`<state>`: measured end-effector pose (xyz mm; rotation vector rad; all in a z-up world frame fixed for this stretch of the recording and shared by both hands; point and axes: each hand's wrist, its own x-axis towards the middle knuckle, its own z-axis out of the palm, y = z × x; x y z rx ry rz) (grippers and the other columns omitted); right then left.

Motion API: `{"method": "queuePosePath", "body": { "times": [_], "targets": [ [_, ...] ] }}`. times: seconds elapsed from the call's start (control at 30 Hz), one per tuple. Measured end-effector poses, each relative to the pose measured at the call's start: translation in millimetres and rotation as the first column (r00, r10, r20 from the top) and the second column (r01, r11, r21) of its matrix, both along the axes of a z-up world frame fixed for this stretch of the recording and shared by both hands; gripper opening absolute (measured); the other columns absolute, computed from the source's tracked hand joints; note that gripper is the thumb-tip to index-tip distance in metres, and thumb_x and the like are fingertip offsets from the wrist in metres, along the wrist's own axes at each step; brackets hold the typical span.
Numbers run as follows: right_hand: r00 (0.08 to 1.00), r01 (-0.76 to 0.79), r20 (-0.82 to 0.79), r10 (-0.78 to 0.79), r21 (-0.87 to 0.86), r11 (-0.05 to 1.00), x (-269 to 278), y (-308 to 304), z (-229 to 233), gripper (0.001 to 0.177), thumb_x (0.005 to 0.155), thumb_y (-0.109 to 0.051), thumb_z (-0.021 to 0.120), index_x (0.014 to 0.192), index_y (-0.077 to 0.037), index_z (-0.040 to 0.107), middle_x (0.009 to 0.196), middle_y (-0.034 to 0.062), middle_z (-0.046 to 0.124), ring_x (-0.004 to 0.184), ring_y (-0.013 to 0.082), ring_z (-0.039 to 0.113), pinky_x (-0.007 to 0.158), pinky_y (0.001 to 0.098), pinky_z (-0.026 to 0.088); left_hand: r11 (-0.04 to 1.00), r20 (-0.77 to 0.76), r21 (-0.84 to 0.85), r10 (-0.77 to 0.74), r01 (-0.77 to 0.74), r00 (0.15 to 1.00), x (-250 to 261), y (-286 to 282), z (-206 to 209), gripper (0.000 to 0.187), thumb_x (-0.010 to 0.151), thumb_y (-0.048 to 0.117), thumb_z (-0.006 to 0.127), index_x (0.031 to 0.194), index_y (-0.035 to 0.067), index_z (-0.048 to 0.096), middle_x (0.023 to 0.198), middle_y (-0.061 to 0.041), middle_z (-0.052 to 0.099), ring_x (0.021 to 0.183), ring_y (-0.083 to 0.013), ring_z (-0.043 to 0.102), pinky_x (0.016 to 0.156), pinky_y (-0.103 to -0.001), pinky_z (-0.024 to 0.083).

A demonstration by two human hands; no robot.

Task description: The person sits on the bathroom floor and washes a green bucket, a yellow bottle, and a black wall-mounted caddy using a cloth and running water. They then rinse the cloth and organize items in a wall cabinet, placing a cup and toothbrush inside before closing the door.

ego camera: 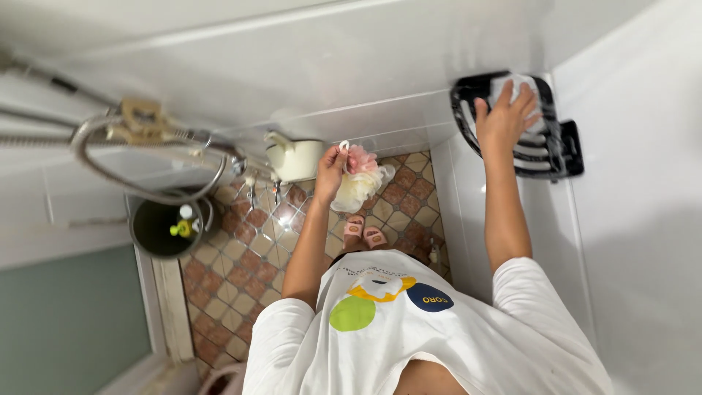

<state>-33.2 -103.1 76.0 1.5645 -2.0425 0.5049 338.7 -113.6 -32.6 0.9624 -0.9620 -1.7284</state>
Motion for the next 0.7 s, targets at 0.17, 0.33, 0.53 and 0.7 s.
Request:
{"method": "queuePosePath", "body": {
  "times": [0.17,0.33,0.53,0.7],
  "targets": [
    [0.849,-0.378,0.338,0.405,-0.146,0.914,88.2,2.8,-10.5,0.015,0.102,-0.010,0.073,0.114,-0.002,0.071,0.117,0.0137,0.063,0.112,0.0337,0.058,0.097,0.0490,0.046,0.965,0.104,-0.027,0.263,-0.261,0.959,50.2,39.7,-29.0,0.020,0.109,0.017,0.053,0.105,0.002,0.066,0.078,-0.001,0.064,0.067,-0.0075,0.054,0.062,-0.025,0.047],
    [0.628,-0.722,0.528,0.572,0.121,0.681,213.6,5.4,-46.5,0.017,0.095,-0.016,0.071,0.106,-0.002,0.074,0.103,0.0182,0.069,0.097,0.0385,0.066,0.085,0.0478,0.054,0.881,0.228,-0.104,0.473,-0.462,0.851,133.3,89.9,-53.5,0.018,0.107,0.015,0.056,0.108,0.002,0.069,0.078,0.002,0.064,0.067,-0.0059,0.055,0.061,-0.022,0.046],
    [0.521,-0.848,0.678,0.518,0.344,0.403,335.7,9.2,-83.6,0.020,0.094,-0.021,0.070,0.105,-0.005,0.073,0.103,0.0154,0.073,0.091,0.0352,0.071,0.077,0.0466,0.056,0.740,0.344,-0.122,0.657,-0.661,0.671,271.8,124.4,-96.3,0.018,0.105,0.015,0.058,0.105,0.001,0.069,0.077,-0.001,0.067,0.066,-0.0078,0.060,0.061,-0.024,0.049],
    [0.562,-0.827,0.704,0.435,0.480,0.292,447.4,10.1,-145.3,0.025,0.091,-0.027,0.071,0.107,-0.008,0.073,0.097,0.0143,0.076,0.091,0.0348,0.072,0.079,0.0469,0.057,0.758,0.559,-0.109,0.582,-0.643,0.591,385.9,113.5,-146.0,0.020,0.101,0.019,0.061,0.098,0.002,0.071,0.077,-0.004,0.072,0.069,-0.0113,0.069,0.065,-0.028,0.055]
  ]
}}
